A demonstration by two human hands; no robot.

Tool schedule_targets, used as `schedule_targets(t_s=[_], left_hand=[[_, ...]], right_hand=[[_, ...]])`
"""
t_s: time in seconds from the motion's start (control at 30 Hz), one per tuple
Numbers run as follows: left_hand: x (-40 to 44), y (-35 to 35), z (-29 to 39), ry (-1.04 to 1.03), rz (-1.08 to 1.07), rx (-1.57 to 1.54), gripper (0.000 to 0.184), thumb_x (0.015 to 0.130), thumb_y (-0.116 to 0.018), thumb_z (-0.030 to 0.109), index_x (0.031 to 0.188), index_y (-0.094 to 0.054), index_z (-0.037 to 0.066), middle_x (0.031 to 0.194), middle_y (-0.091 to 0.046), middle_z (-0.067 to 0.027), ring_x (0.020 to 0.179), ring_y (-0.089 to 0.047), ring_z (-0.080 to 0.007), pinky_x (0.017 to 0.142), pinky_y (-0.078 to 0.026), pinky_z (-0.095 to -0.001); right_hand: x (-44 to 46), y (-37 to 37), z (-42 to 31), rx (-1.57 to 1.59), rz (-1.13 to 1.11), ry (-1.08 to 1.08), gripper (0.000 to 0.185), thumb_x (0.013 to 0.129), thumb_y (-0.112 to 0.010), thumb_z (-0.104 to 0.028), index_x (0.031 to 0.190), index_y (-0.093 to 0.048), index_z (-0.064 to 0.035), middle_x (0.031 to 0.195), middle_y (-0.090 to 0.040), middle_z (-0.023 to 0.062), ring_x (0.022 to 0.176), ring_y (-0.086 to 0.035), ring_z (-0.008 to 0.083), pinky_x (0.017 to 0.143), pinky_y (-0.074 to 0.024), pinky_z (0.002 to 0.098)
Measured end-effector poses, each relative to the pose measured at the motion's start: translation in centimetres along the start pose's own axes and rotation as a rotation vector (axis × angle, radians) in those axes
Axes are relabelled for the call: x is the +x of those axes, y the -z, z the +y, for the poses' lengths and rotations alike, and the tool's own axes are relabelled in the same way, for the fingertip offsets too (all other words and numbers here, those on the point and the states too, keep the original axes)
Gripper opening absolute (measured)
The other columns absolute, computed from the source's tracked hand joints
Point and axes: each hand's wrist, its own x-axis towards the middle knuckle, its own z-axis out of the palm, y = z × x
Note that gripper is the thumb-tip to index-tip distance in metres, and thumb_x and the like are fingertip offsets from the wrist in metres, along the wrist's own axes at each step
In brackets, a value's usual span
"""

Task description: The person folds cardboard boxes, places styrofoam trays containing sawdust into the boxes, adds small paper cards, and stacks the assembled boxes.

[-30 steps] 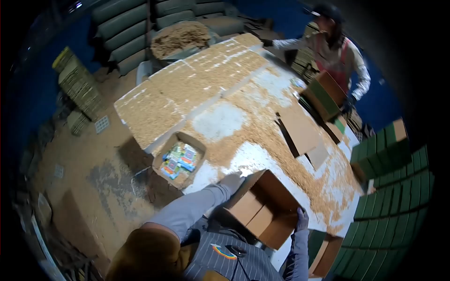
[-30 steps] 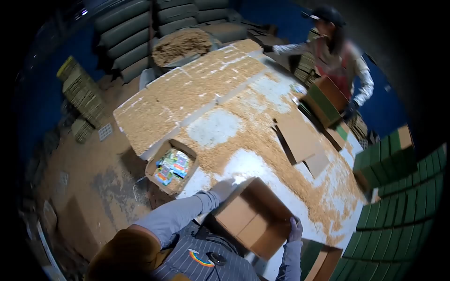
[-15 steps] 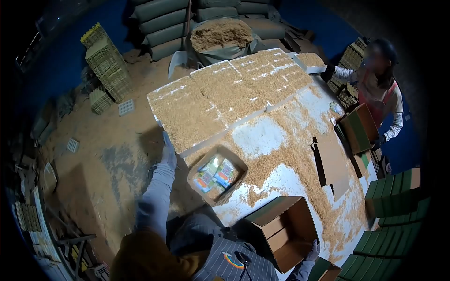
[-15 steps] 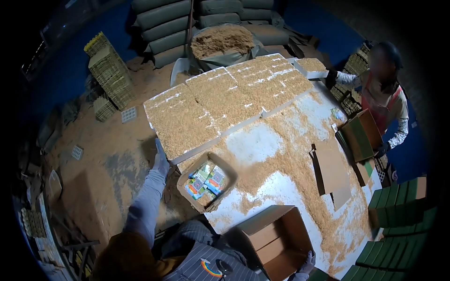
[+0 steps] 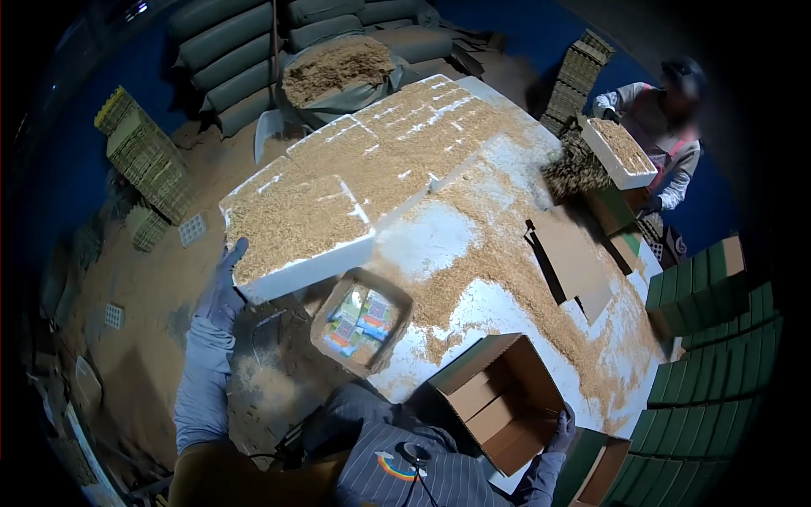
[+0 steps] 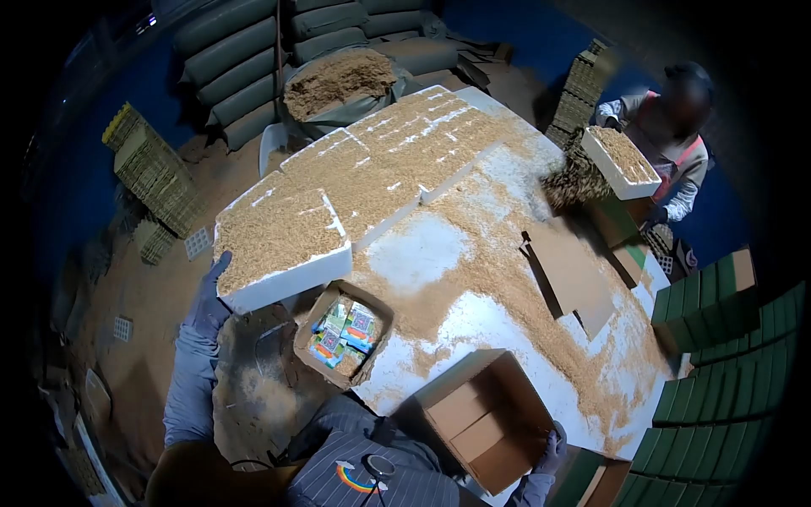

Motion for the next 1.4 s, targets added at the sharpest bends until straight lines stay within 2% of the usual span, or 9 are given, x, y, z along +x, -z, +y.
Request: schedule_targets(t_s=[0.03, 0.1, 0.4, 0.63, 0.83, 0.9, 1.07, 1.17, 1.4], left_hand=[[-0.5, -0.8, -0.4, 0.179, -0.026, -0.114, 0.058, 0.093, -0.060, 0.015, 0.144, -0.034, 0.004, 0.139, -0.047, -0.0112, 0.123, -0.049, -0.0206, 0.105, -0.041, -0.0310], [-1.7, -4.0, -3.2, -0.336, -0.289, 0.885, 0.051, 0.097, -0.055, 0.021, 0.141, -0.037, 0.002, 0.136, -0.050, -0.0116, 0.122, -0.051, -0.0197, 0.104, -0.042, -0.0319], [-11.2, -29.6, -17.2, 0.327, -0.857, 0.303, 0.105, 0.085, -0.064, 0.050, 0.151, 0.002, 0.003, 0.156, -0.010, -0.0222, 0.145, -0.009, -0.0306, 0.117, -0.006, -0.0413], [-12.7, -26.0, -20.0, 0.526, -1.043, 0.361, 0.103, 0.086, -0.061, 0.053, 0.152, 0.007, 0.013, 0.158, 0.000, -0.0170, 0.145, -0.008, -0.0299, 0.117, -0.010, -0.0418], [-11.7, -22.5, -21.5, 0.400, -1.010, 0.807, 0.099, 0.088, -0.062, 0.047, 0.152, 0.003, 0.007, 0.158, -0.004, -0.0189, 0.146, -0.005, -0.0306, 0.118, -0.012, -0.0396], [-11.6, -23.0, -23.0, 0.438, -1.049, 0.960, 0.093, 0.090, -0.060, 0.043, 0.151, -0.002, 0.004, 0.157, -0.004, -0.0205, 0.146, -0.005, -0.0320, 0.118, -0.012, -0.0403], [-12.9, -26.5, -23.3, 0.280, -0.964, 1.459, 0.080, 0.092, -0.058, 0.032, 0.147, -0.012, -0.004, 0.141, -0.036, -0.0321, 0.117, -0.055, -0.0397, 0.099, -0.045, -0.0370], [-13.6, -24.5, -27.8, -0.151, -0.924, 1.819, 0.070, 0.095, -0.053, 0.032, 0.146, -0.021, -0.003, 0.135, -0.048, -0.0229, 0.118, -0.054, -0.0373, 0.095, -0.047, -0.0395], [-16.0, -24.7, -23.4, -0.562, -0.726, 1.399, 0.036, 0.089, -0.059, 0.014, 0.121, -0.056, -0.002, 0.125, -0.055, -0.0206, 0.111, -0.057, -0.0378, 0.092, -0.050, -0.0408]], right_hand=[[0.6, 0.1, 1.8, 0.049, -0.008, -0.059, 0.030, 0.096, -0.054, -0.018, 0.120, -0.058, 0.0005, 0.110, -0.063, 0.0096, 0.095, -0.059, 0.0190, 0.089, -0.0463, 0.0313], [0.7, 0.9, 2.5, 0.102, -0.018, -0.088, 0.028, 0.096, -0.054, -0.018, 0.117, -0.059, -0.0006, 0.106, -0.064, 0.0082, 0.092, -0.059, 0.0172, 0.087, -0.0461, 0.0297], [4.5, -0.5, -5.1, -0.074, -0.211, 0.007, 0.033, 0.098, -0.045, -0.023, 0.111, -0.063, 0.0018, 0.101, -0.067, 0.0090, 0.088, -0.063, 0.0188, 0.081, -0.0492, 0.0303], [3.2, 0.5, -1.5, 0.469, -0.190, -0.150, 0.031, 0.096, -0.048, -0.022, 0.110, -0.064, 0.0013, 0.097, -0.068, 0.0083, 0.086, -0.062, 0.0182, 0.079, -0.0494, 0.0313], [3.0, -0.7, -0.9, -0.050, -0.254, -0.128, 0.039, 0.095, -0.053, -0.035, 0.101, -0.068, 0.0001, 0.089, -0.069, 0.0070, 0.085, -0.061, 0.0137, 0.078, -0.0472, 0.0285], [6.9, 1.4, -1.1, 0.139, -0.450, -0.521, 0.032, 0.094, -0.056, -0.030, 0.105, -0.070, -0.0031, 0.092, -0.070, 0.0072, 0.082, -0.062, 0.0134, 0.078, -0.0478, 0.0273], [19.0, -4.6, -2.3, -0.772, -0.220, 0.259, 0.053, 0.081, -0.069, -0.042, 0.123, -0.059, -0.0122, 0.124, -0.059, 0.0110, 0.118, -0.053, 0.0283, 0.100, -0.0423, 0.0373], [26.2, -10.0, -0.7, -1.216, -0.137, 0.451, 0.072, 0.080, -0.067, -0.037, 0.142, -0.036, -0.0173, 0.146, -0.034, 0.0091, 0.136, -0.029, 0.0319, 0.113, -0.0164, 0.0525], [33.1, -12.3, 3.9, -1.252, -0.049, 0.739, 0.041, 0.086, -0.050, -0.014, 0.127, -0.054, -0.0144, 0.122, -0.056, 0.0065, 0.117, -0.048, 0.0264, 0.107, -0.0297, 0.0487]])
